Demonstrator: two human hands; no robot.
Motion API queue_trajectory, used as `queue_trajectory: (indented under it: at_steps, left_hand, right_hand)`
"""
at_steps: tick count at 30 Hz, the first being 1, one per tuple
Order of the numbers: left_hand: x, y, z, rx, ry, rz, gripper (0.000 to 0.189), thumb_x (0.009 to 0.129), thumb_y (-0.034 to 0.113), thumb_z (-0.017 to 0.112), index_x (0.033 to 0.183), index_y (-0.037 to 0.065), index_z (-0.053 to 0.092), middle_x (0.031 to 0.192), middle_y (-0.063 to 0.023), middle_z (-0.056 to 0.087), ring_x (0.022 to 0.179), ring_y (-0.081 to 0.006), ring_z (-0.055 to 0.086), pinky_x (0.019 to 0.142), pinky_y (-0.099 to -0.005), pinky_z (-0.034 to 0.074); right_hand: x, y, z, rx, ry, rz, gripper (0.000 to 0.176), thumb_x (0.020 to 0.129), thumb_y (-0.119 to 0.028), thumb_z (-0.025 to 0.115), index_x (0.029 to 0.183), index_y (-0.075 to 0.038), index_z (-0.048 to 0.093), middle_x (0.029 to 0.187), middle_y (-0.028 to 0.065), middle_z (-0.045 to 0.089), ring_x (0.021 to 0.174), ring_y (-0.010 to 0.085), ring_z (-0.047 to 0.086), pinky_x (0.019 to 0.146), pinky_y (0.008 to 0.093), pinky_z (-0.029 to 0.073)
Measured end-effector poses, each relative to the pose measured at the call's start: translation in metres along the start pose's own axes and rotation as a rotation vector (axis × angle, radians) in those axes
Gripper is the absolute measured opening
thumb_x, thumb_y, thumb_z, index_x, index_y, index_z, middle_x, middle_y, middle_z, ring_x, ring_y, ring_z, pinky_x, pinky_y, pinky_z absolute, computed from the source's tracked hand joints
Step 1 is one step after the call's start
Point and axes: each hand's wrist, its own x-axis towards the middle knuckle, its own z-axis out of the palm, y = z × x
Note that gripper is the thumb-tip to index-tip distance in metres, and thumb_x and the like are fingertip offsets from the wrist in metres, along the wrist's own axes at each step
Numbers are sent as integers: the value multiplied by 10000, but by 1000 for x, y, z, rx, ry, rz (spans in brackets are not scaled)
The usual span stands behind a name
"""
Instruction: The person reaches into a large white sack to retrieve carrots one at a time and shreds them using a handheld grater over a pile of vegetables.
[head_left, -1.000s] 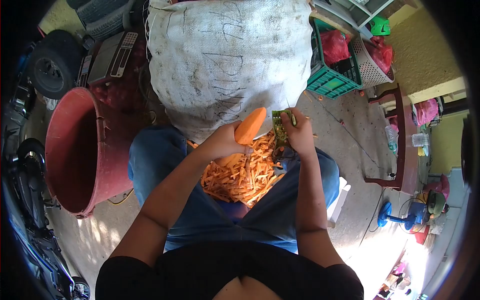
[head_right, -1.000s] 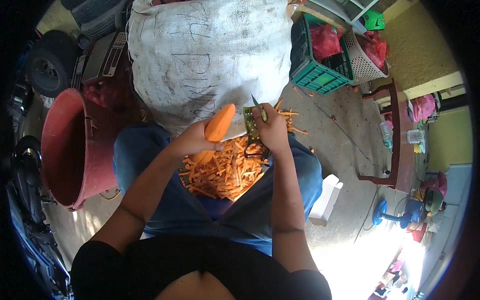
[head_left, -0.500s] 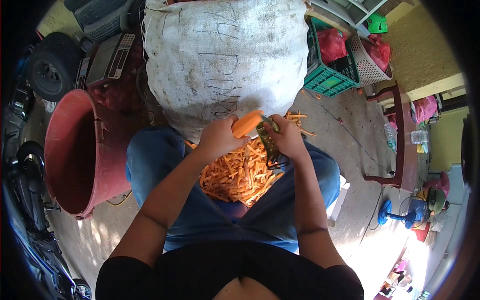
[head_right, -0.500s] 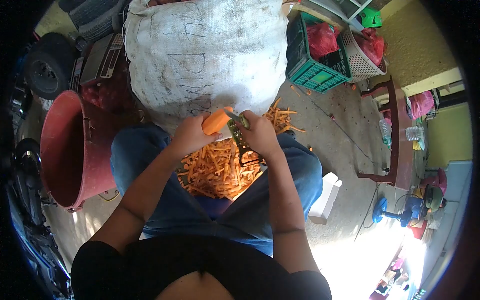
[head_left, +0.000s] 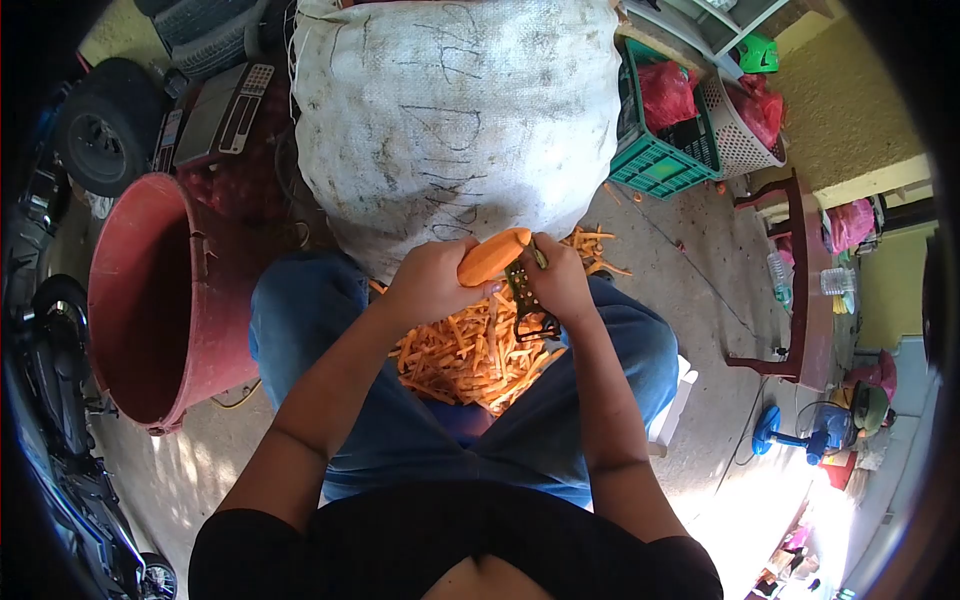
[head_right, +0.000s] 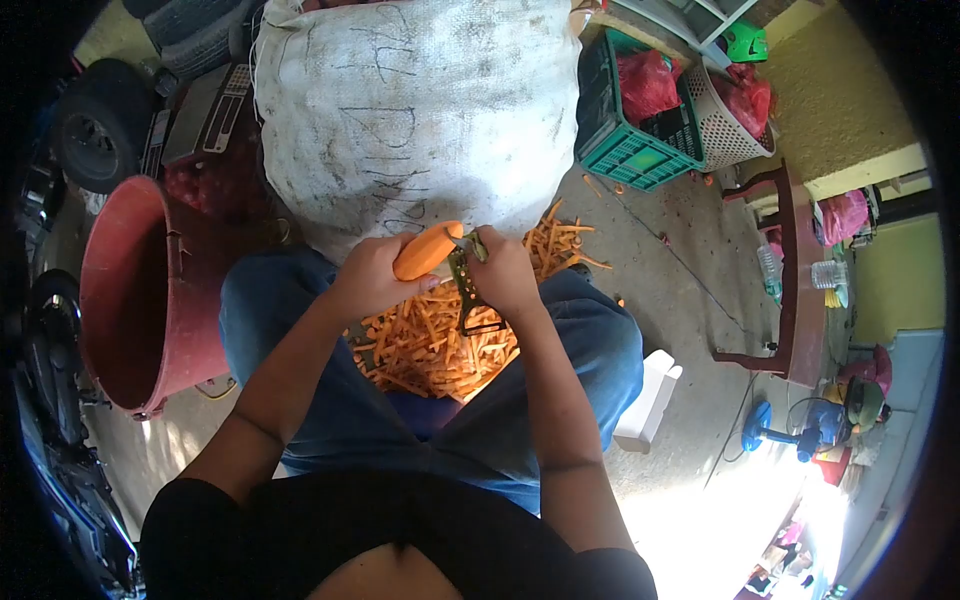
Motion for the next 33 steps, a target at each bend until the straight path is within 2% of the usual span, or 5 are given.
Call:
queue_trajectory:
  at_steps: [3, 7, 14, 19, 33]
  left_hand:
    - [-10, 12, 6, 364, -29, 618, 380, 621, 296, 666, 844, 21, 531, 720, -95, 569, 659, -274, 554, 582, -334, 425]
    - [-16, 20, 11, -457, -140, 123, 193, 642, 140, 673, 743, 59, 531, 711, -24, 552, 712, -127, 550, 643, -263, 424]
    - [-9, 3, 22, -1187, -20, 167, 304, 694, 84, 615, 942, 34, 447, 894, -84, 497, 864, -165, 487, 765, -310, 404]
    - [-5, -9, 15, -1112, 110, 186, 385, 714, 109, 596, 1045, 32, 414, 959, -95, 472, 904, -171, 467, 783, -321, 395]
    - [-3, -35, -38, -549, -120, -209, 353, 659, 108, 666, 950, -4, 501, 836, -72, 563, 751, -156, 561, 641, -222, 447]
  right_hand:
    - [6, 21, 7, -119, -19, 225, 128, 722, -108, 512, 735, 18, 494, 618, 220, 519, 638, 385, 519, 554, 412, 405]
    - [9, 11, 2, 202, -139, 235, 216, 765, -190, 507, 760, 26, 526, 649, 207, 545, 629, 358, 538, 557, 373, 414]
    - [-16, 26, 81, 674, -362, -117, 244, 751, -200, 546, 916, -20, 554, 827, 131, 587, 792, 225, 567, 677, 303, 432]
    - [-9, 7, 85, 1754, -430, 614, 249, 789, -136, 514, 1006, -15, 523, 904, 68, 577, 848, 171, 559, 750, 271, 447]
    - [11, 16, 14, 1071, -56, 434, 147, 770, -113, 515, 810, 24, 553, 657, 45, 554, 551, 106, 526, 477, 221, 417]
